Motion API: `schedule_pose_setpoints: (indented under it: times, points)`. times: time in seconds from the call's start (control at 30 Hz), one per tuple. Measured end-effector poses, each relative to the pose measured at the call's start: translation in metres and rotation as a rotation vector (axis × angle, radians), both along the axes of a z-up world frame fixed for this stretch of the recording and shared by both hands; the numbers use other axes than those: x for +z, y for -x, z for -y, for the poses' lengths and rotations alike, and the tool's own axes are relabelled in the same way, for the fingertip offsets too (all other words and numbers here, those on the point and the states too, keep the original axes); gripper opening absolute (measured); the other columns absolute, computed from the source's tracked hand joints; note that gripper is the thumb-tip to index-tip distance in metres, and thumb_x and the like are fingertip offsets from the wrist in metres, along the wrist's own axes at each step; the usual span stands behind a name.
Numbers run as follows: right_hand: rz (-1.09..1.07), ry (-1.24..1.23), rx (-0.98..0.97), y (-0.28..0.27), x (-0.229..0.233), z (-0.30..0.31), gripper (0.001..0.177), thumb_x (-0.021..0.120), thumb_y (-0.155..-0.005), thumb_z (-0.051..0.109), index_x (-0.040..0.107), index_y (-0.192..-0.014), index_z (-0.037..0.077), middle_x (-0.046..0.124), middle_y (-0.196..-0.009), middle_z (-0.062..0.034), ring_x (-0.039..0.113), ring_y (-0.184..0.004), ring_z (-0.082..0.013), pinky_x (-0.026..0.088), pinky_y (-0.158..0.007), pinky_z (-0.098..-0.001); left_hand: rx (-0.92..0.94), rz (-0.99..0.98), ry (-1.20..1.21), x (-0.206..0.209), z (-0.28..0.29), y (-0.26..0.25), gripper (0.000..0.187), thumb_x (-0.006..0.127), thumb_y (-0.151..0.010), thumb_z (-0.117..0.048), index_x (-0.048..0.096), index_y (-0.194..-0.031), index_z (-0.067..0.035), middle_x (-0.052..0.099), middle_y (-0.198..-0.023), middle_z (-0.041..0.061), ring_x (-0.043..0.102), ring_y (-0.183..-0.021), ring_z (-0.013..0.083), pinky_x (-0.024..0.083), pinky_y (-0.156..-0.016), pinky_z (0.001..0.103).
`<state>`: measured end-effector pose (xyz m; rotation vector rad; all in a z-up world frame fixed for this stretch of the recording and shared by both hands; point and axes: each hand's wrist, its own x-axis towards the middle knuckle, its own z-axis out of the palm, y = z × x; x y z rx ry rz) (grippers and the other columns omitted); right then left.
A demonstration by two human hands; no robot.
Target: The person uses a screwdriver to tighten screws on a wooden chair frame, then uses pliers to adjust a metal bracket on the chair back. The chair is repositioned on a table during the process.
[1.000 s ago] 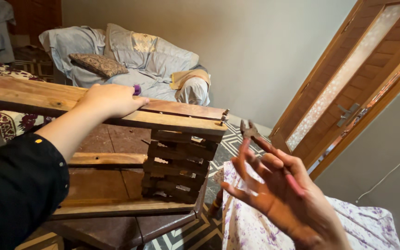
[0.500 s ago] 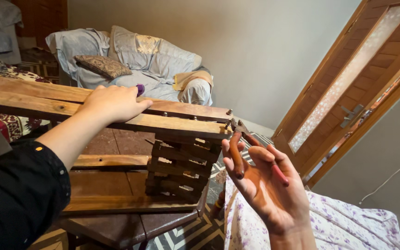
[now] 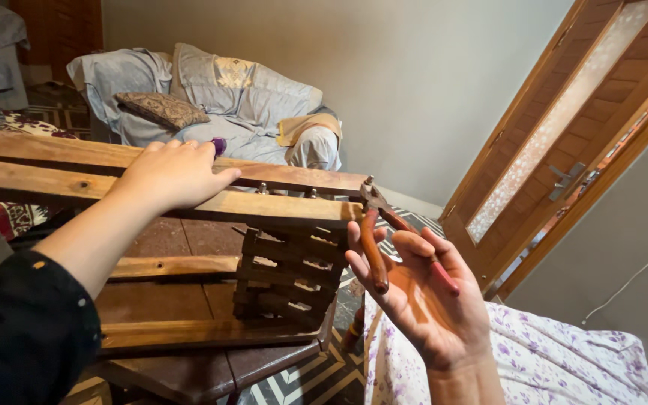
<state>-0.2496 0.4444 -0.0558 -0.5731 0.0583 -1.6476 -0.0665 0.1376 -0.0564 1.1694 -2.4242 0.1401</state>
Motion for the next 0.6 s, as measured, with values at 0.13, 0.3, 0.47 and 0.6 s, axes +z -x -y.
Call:
schedule_pose_setpoints:
  times: [0.13,0.3,0.47,0.6]
  points:
    - [-0.043,-0.028,-0.038,-0.003,-0.002,-0.007,0.034,0.047,-0.102,0.02,0.049,-0.072,0.004,0.056,-0.119,-0.0289,0.041,-0.139,-0.0488,0.036,-0.113,-0.0659,-0.004,-0.001,0.022,-0.003,-0.007,-0.005,0.076,0.044,-0.097,-0.065,0.054,-0.141,-0.003,0.051,-0.148,0.021,0.044,-0.142,0.0335,0.028,-0.12,0.052]
    - [-0.22,-0.092,-0.231,-0.001,-0.009,-0.021,0.031,0.049,-0.101,0.021,0.058,-0.078,0.001,0.061,-0.102,-0.0169,0.049,-0.135,-0.0466,0.041,-0.111,-0.0661,-0.026,-0.04,0.077,-0.005,-0.022,-0.011,0.08,0.046,-0.096,-0.065,0.049,-0.141,0.001,0.039,-0.153,0.027,0.03,-0.147,0.0379,0.019,-0.12,0.056]
    - [-0.296,-0.03,-0.108,0.007,-0.017,-0.033,0.029,0.05,-0.102,0.019,0.059,-0.083,0.0,0.065,-0.118,-0.0261,0.052,-0.136,-0.042,0.044,-0.114,-0.06,-0.019,-0.002,-0.036,-0.005,-0.022,-0.012,0.079,0.049,-0.096,-0.064,0.048,-0.145,-0.002,0.032,-0.16,0.025,0.026,-0.15,0.0405,0.024,-0.121,0.056]
    - [-0.565,-0.187,-0.38,0.01,-0.027,-0.037,0.027,0.058,-0.101,0.017,0.058,-0.125,0.005,0.064,-0.107,-0.0185,0.06,-0.133,-0.044,0.048,-0.107,-0.0595,-0.041,0.085,-0.108,-0.004,0.0,-0.001,0.088,0.051,-0.094,-0.07,0.034,-0.153,-0.008,0.027,-0.161,0.02,0.019,-0.151,0.0374,0.014,-0.122,0.06]
